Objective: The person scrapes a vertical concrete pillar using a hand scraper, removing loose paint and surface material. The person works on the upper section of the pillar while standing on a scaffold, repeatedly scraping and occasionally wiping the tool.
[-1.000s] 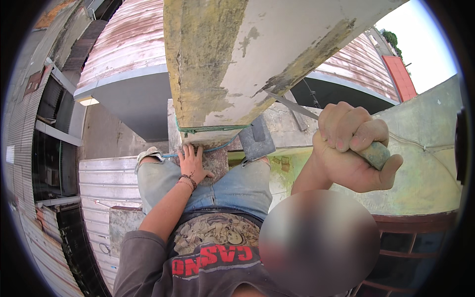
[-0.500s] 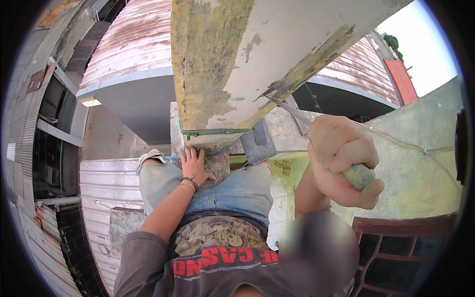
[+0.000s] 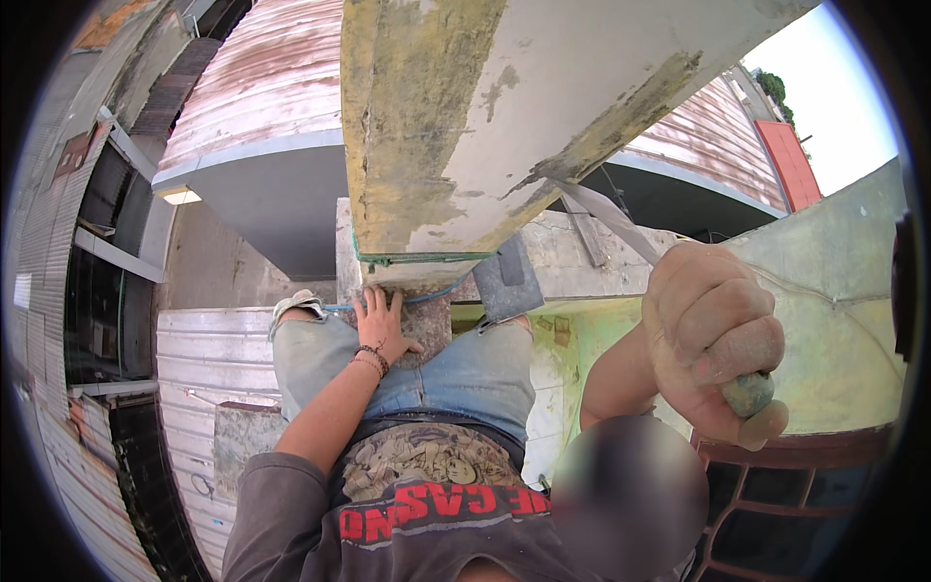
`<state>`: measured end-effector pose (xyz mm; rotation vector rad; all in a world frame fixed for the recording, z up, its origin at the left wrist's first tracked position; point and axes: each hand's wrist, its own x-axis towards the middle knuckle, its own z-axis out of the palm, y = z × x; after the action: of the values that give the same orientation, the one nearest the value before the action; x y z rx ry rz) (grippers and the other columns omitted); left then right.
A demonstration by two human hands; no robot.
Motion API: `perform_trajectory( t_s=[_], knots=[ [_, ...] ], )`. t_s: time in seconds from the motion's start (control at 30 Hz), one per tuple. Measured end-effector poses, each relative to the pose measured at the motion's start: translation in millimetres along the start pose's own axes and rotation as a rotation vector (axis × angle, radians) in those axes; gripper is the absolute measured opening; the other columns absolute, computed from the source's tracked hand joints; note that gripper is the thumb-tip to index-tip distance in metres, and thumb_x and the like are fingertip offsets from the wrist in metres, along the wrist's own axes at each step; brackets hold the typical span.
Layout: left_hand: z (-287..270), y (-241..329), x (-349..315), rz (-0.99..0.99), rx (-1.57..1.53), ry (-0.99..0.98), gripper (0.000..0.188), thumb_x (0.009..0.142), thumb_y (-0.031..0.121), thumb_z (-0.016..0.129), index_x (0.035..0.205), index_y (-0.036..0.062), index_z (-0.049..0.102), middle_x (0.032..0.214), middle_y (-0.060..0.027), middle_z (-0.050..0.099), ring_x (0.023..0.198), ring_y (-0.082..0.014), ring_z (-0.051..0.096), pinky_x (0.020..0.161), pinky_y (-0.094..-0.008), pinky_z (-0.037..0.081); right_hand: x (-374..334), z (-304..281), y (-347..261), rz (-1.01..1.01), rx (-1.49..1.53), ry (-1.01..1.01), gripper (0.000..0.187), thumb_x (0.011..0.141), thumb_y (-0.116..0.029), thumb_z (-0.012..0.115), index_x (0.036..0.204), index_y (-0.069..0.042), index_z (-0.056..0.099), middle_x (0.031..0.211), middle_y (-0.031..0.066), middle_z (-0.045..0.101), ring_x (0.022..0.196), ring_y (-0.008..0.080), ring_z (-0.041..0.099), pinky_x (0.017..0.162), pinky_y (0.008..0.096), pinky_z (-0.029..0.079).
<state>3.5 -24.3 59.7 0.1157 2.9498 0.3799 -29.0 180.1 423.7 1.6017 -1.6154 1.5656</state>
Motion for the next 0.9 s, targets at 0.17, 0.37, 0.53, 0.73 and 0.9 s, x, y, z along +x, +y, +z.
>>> perform_trajectory(
  t_s=[0.17,0.37,0.53,0.73,0.9],
  knots=[
    [-4.8,2.1,3.3,0.003,-0.012,-0.012,0.115,0.045,0.062,0.084,0.139,0.0099,0.041,0.141,-0.0257,0.037,0.137,-0.0410,0.026,0.109,-0.0581,0.019,-4.9,-9.0,5.1,0.043,0.056,0.047,0.051,0.092,-0.055,0.037,0.074,-0.009,0.049,0.061,0.0019,0.044,0.049,0.0133,0.036,0.047,0.0296,0.027],
    [1.9,-1.3,-0.8,-0.011,0.031,-0.010,0.116,0.047,0.066,0.081,0.140,0.0098,0.041,0.142,-0.0245,0.037,0.137,-0.0411,0.027,0.109,-0.0591,0.019,-6.4,-13.9,14.0,0.114,0.101,0.082,0.050,0.093,-0.055,0.036,0.075,-0.010,0.049,0.062,0.0015,0.044,0.049,0.0126,0.036,0.047,0.0291,0.027],
    [-2.8,1.8,2.4,-0.003,0.024,-0.026,0.115,0.048,0.065,0.082,0.140,0.0097,0.041,0.142,-0.0244,0.038,0.138,-0.0402,0.026,0.110,-0.0587,0.018,-7.2,-19.9,5.5,0.054,0.079,0.048,0.052,0.092,-0.056,0.036,0.076,-0.009,0.050,0.063,0.0015,0.045,0.050,0.0126,0.036,0.047,0.0283,0.027],
    [0.8,-0.2,-3.4,-0.001,0.014,-0.008,0.113,0.049,0.063,0.082,0.140,0.0092,0.041,0.141,-0.0242,0.038,0.137,-0.0400,0.027,0.110,-0.0579,0.018,-8.5,-20.7,1.9,0.072,0.099,0.076,0.052,0.092,-0.057,0.035,0.075,-0.011,0.050,0.063,0.0012,0.045,0.050,0.0125,0.036,0.047,0.0281,0.026],
    [-0.6,1.3,-1.2,0.003,0.017,-0.017,0.115,0.049,0.063,0.083,0.140,0.0091,0.040,0.142,-0.0244,0.037,0.137,-0.0399,0.027,0.109,-0.0578,0.019,-7.6,-20.4,1.4,0.052,0.103,0.088,0.051,0.092,-0.056,0.034,0.075,-0.010,0.049,0.062,0.0023,0.045,0.050,0.0131,0.036,0.047,0.0288,0.026]
  ],
)
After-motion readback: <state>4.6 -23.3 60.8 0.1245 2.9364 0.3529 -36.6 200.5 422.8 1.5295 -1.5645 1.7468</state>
